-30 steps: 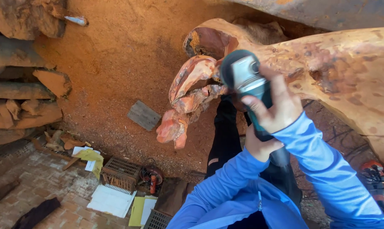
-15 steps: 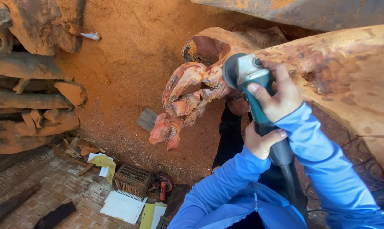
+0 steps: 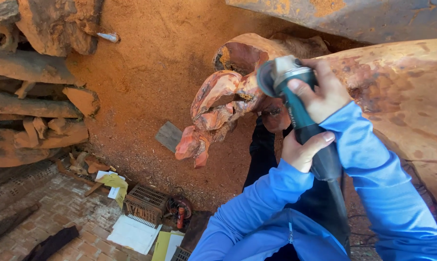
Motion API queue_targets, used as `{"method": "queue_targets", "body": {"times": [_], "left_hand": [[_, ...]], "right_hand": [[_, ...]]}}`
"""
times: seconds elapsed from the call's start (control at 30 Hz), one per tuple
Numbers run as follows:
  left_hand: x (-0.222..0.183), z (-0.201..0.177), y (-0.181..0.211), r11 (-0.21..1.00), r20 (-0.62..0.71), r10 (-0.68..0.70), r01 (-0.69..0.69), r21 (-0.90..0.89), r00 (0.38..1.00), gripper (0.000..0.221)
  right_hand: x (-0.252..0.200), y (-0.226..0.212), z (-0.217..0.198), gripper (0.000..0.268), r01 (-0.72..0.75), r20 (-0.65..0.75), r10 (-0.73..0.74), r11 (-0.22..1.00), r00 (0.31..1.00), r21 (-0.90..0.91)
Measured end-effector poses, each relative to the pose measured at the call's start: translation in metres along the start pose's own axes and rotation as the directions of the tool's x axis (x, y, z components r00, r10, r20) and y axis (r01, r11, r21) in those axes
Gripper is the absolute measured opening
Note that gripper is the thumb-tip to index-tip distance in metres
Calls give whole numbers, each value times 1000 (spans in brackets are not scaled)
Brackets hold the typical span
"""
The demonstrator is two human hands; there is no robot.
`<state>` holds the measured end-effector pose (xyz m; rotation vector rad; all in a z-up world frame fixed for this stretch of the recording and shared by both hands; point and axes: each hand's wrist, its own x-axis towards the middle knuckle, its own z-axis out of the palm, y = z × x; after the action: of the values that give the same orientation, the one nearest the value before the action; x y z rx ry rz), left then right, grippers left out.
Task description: Using a handheld angle grinder with a sanding attachment to smooth and shape a large wooden sculpture.
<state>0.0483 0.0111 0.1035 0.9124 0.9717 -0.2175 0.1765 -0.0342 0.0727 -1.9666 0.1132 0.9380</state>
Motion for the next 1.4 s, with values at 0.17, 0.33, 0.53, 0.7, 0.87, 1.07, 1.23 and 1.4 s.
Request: {"method": "queue_targets", "body": {"times": [0.17,0.33,0.53,0.7,0.87,1.07,1.23,1.4], "left_hand": [[-5,7,-15,993,20,-75,73,93,997,51],[-3,-15,1,951,-26,-14,21,308,1000,60],[-5,-32,-35,963,34,-69,58,263,997,59],[-19,-51,-19,954,11,24,-26,298,1000,54],[-25,-88,-54,996,123,17,-27,81,992,46],[-22,-150,-33,974,337,162,-206,96,927,45],[-9,-200,-49,980,446,191,-196,-34,875,47],[10,-230,-57,960,579,279,-210,-185,766,46]], "right_hand": [[-2,51,8,49,120,-157,-86,968,984,222],[-8,38,24,48,294,-174,-246,887,954,356],[-8,67,34,45,277,-218,-206,882,954,381],[-40,23,34,60,296,-139,-267,919,954,262],[-74,10,54,62,376,-317,-345,926,883,39],[-100,15,109,73,435,-397,-420,899,816,-55],[-122,5,154,75,494,-453,-527,846,719,-200],[-133,1,193,76,513,-527,-563,819,637,-257]]}}
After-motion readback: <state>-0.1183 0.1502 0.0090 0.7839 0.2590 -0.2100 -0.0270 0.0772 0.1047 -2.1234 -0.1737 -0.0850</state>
